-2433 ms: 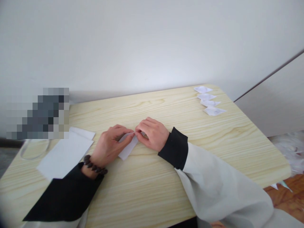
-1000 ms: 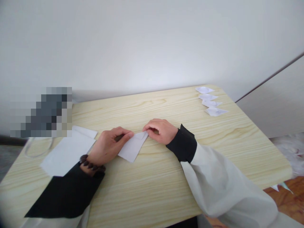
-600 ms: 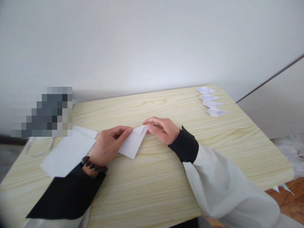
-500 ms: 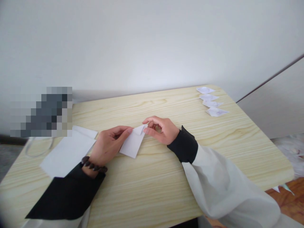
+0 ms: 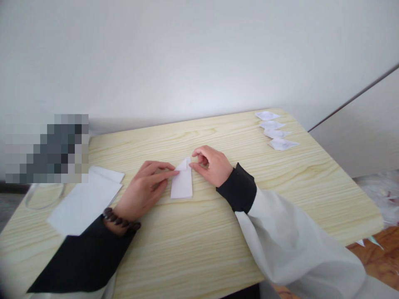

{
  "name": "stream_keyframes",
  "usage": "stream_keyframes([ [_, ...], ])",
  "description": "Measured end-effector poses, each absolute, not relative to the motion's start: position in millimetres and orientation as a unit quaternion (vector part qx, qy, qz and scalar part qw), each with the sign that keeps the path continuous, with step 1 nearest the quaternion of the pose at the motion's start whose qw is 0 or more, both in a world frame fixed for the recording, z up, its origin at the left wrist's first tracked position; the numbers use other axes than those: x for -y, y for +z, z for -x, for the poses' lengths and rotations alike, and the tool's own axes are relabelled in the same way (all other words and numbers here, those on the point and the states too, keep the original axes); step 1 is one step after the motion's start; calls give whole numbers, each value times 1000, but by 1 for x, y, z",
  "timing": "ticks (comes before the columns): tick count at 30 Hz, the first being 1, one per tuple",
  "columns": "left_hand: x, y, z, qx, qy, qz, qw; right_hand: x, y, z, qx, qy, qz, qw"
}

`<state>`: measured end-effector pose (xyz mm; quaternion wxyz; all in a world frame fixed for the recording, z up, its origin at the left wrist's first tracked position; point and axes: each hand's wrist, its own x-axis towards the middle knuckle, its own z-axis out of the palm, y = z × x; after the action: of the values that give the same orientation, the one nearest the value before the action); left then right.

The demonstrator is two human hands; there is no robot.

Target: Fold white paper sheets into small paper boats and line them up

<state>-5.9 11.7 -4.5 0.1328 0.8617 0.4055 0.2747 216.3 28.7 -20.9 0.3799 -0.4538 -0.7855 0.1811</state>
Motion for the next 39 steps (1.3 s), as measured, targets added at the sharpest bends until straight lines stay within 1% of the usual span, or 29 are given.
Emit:
stream_keyframes([
  [2, -11, -2, 7, -431, 253, -862, 84, -28, -20, -217, 808, 167, 426, 371],
  [4, -10, 0, 8, -452, 230, -860, 48, -27, -20, -216, 845, 164, 369, 351],
  [6, -10, 1, 8, -460, 215, -861, 27, -27, -21, -215, 876, 154, 319, 327],
  [8, -10, 0, 8, -456, 209, -865, 22, -27, -22, -214, 889, 138, 300, 317],
  [15, -11, -6, 9, -432, 207, -877, 36, -29, -20, -213, 882, 80, 285, 368],
  [20, -9, -3, 8, -444, 209, -871, 28, -28, -18, -212, 866, 118, 311, 373],
  [24, -10, -4, 7, -452, 223, -864, 22, -30, -21, -213, 883, 140, 273, 356],
  [30, -11, -6, 7, -446, 233, -864, 18, -31, -22, -213, 894, 113, 261, 346],
  [35, -12, -9, 8, -405, 259, -877, 8, -27, -18, -210, 878, 124, 308, 345],
  [39, -12, -11, 6, -373, 256, -892, 18, -25, -18, -207, 867, 148, 340, 332],
])
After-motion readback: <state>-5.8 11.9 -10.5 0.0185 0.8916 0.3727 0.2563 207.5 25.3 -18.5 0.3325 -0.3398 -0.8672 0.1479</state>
